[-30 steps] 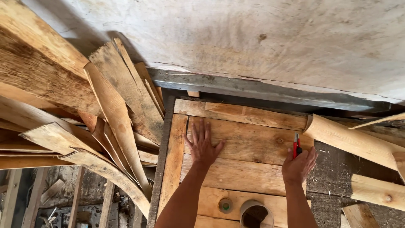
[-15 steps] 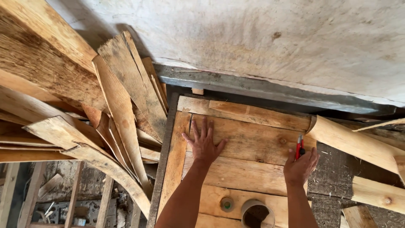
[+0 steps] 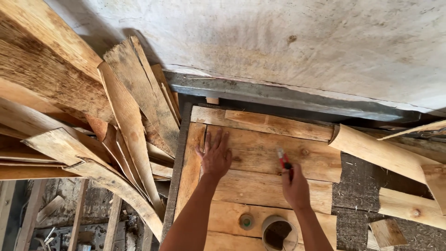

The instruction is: Fitting and marking wood planks for a construction or woodworking project.

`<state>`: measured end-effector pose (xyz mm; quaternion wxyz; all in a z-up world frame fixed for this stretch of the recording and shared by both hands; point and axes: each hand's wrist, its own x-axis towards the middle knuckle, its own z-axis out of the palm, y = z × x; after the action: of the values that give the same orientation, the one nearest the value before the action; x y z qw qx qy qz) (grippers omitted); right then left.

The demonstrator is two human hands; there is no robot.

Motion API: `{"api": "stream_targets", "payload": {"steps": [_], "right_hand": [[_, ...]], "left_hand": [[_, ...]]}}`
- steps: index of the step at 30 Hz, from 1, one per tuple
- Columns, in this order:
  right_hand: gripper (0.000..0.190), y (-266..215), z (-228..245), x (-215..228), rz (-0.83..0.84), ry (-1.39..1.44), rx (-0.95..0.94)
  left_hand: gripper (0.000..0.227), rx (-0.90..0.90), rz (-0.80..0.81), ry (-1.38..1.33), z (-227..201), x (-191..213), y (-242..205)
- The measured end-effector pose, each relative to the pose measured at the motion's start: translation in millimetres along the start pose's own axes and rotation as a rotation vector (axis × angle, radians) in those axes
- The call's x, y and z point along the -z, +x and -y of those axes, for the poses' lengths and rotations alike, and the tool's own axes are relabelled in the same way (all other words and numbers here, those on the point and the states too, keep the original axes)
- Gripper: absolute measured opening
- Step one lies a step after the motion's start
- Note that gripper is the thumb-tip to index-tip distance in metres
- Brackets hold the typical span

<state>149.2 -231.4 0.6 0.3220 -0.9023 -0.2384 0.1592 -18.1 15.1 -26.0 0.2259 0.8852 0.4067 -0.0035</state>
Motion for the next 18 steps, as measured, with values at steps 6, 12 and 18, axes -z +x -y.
{"api": "stream_targets", "payload": {"steps": [6, 12, 18], "right_hand": [[0.035, -38.2, 80.9, -2.2, 0.412, -0.206, 0.028], [0.046, -46.2, 98.9, -17.5, 0.388, -0.362, 0.37], [0.058, -41.4, 107.5, -17.3, 0.411, -0.603, 0.423]], "left_hand": [[0.06, -0.071, -0.092, -0.08, 9.6, -0.9, -0.9], [0.061, -0.012, -0.022, -0.061, -0.2, 17.2, -5.4], [0.06, 0.008, -0.003, -0.029, -2.3, 11.2, -4.7]]}}
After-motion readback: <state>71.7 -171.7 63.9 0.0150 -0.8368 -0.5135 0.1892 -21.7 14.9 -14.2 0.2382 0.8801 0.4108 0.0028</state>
